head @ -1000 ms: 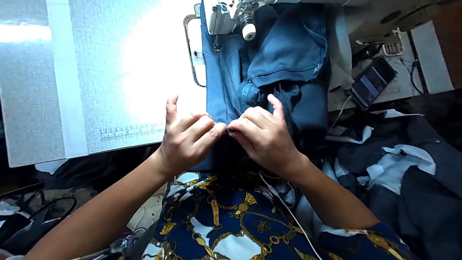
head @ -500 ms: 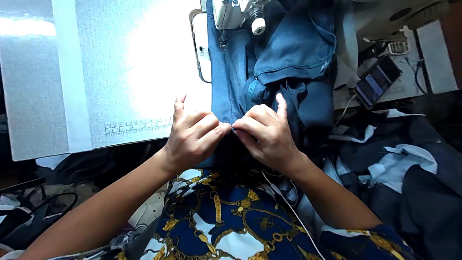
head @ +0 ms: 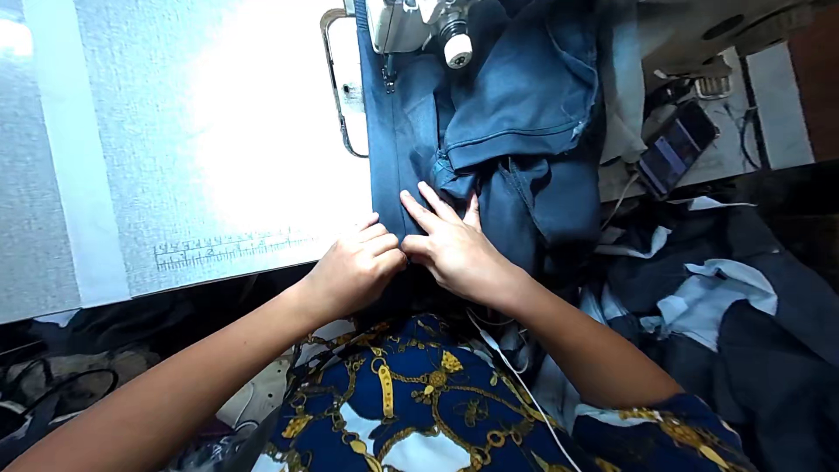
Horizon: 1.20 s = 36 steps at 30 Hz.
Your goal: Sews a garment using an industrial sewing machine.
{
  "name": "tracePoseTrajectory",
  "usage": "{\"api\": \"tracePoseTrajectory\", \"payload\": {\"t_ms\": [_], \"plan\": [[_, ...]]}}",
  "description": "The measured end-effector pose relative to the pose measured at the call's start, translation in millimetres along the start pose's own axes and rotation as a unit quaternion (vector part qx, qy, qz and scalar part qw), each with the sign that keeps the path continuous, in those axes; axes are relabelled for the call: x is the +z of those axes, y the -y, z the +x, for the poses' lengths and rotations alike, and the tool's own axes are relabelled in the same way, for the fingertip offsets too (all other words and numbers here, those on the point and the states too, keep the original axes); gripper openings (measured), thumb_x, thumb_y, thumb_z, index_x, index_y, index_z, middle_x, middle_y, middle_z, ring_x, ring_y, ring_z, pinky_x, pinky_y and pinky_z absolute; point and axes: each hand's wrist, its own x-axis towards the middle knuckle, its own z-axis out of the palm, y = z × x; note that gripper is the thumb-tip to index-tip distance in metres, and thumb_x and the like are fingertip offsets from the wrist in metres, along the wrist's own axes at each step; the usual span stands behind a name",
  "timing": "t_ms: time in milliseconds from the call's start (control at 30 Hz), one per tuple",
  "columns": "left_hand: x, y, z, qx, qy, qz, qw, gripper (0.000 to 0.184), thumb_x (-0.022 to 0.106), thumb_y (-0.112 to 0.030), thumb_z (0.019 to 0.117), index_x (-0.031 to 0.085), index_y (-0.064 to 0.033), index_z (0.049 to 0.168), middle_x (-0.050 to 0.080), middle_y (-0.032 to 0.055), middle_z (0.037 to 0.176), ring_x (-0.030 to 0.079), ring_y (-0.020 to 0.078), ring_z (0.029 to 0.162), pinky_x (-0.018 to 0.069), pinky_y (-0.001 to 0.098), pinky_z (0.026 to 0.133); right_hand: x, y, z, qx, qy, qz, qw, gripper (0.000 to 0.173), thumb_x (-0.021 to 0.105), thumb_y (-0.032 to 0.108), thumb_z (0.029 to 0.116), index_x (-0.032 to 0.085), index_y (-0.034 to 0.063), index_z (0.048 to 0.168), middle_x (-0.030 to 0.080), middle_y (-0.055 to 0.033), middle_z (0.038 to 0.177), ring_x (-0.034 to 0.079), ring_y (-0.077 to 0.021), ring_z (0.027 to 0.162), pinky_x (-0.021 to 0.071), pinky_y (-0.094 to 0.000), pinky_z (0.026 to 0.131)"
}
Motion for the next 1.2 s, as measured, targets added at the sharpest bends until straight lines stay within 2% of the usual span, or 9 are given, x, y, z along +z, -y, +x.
{"api": "tracePoseTrajectory", "payload": {"t_ms": [167,267,333,400,433,500,667,900,1200], "plan": [[-8.3,5.6,6.4,0.009,0.038,-0.024,0.999,0.030,0.057,-0.021,0.0970,0.069,-0.0060,0.074,0.062,0.0052,0.071,0.066,0.0213,0.072,0.0549,0.0481,0.090,3.3,1.0,-0.4,0.005,-0.012,-0.010,1.000,0.015,0.067,0.009,0.0930,0.078,0.0155,0.100,0.049,-0.0123,0.157,0.034,-0.0395,0.152,0.0141,-0.0868,0.104],[-18.3,10.4,15.0,-0.016,0.005,0.002,1.000,0.025,0.055,-0.014,0.0959,0.068,-0.0021,0.079,0.067,0.0133,0.084,0.068,0.0284,0.084,0.0533,0.0495,0.086,3.3,1.3,-0.6,0.007,-0.012,-0.005,1.000,0.018,0.065,0.011,0.0955,0.080,0.0162,0.105,0.049,-0.0121,0.157,0.035,-0.0393,0.151,0.0136,-0.0872,0.104],[-23.4,17.7,23.6,-0.050,-0.009,0.046,0.998,0.022,0.054,-0.014,0.0987,0.069,0.0004,0.090,0.070,0.0199,0.102,0.069,0.0344,0.097,0.0513,0.0523,0.088,1.8,2.6,0.3,0.011,-0.003,-0.010,1.000,0.017,0.065,0.010,0.0953,0.079,0.0158,0.102,0.047,-0.0122,0.158,0.034,-0.0390,0.151,0.0139,-0.0870,0.104],[-25.4,27.7,31.3,-0.077,0.018,0.093,0.993,0.032,0.054,-0.024,0.1022,0.070,0.0006,0.115,0.067,0.0241,0.125,0.064,0.0406,0.119,0.0458,0.0593,0.101,3.3,3.6,0.0,0.009,-0.017,-0.009,1.000,0.015,0.066,0.008,0.0937,0.078,0.0145,0.099,0.051,-0.0139,0.154,0.037,-0.0399,0.150,0.0147,-0.0876,0.103],[-24.4,32.3,32.9,-0.093,0.042,0.110,0.989,0.041,0.052,-0.032,0.1036,0.066,-0.0011,0.127,0.064,0.0248,0.131,0.060,0.0428,0.126,0.0409,0.0651,0.105,3.8,4.1,-0.2,0.008,-0.022,-0.008,1.000,0.015,0.067,0.007,0.0926,0.078,0.0141,0.098,0.053,-0.0145,0.152,0.037,-0.0404,0.150,0.0147,-0.0877,0.103],[-22.1,39.0,33.3,-0.117,0.073,0.133,0.981,0.054,0.048,-0.043,0.1030,0.062,-0.0038,0.136,0.062,0.0244,0.134,0.058,0.0450,0.129,0.0380,0.0719,0.103,2.4,4.4,0.2,0.014,-0.014,-0.004,1.000,0.015,0.067,0.006,0.0920,0.078,0.0139,0.098,0.049,-0.0139,0.156,0.034,-0.0402,0.151,0.0145,-0.0873,0.103],[-21.9,41.3,33.4,-0.136,0.091,0.139,0.977,0.057,0.049,-0.049,0.1005,0.065,-0.0058,0.134,0.062,0.0238,0.132,0.058,0.0491,0.123,0.0396,0.0748,0.089,-1.4,6.7,-0.2,0.034,0.014,0.010,0.999,0.014,0.066,0.006,0.0944,0.077,0.0128,0.100,0.043,-0.0130,0.161,0.030,-0.0393,0.153,0.0119,-0.0864,0.105],[-16.8,30.0,46.0,-0.150,0.103,0.136,0.974,0.051,0.058,-0.041,0.0988,0.066,-0.0013,0.131,0.061,0.0252,0.132,0.055,0.0501,0.128,0.0391,0.0736,0.097,-8.0,1.9,-4.7,0.040,0.030,-0.002,0.999,0.014,0.066,0.006,0.0953,0.077,0.0125,0.101,0.045,-0.0130,0.160,0.033,-0.0390,0.152,0.0116,-0.0867,0.105],[-19.1,33.6,53.1,-0.165,0.112,0.140,0.970,0.051,0.060,-0.039,0.0998,0.064,-0.0002,0.133,0.057,0.0263,0.140,0.045,0.0529,0.138,0.0285,0.0815,0.102,-16.4,-4.6,3.8,0.048,0.050,0.025,0.997,0.021,0.065,0.005,0.0961,0.078,0.0143,0.110,0.043,-0.0130,0.161,0.031,-0.0393,0.153,0.0098,-0.0865,0.106]]}}
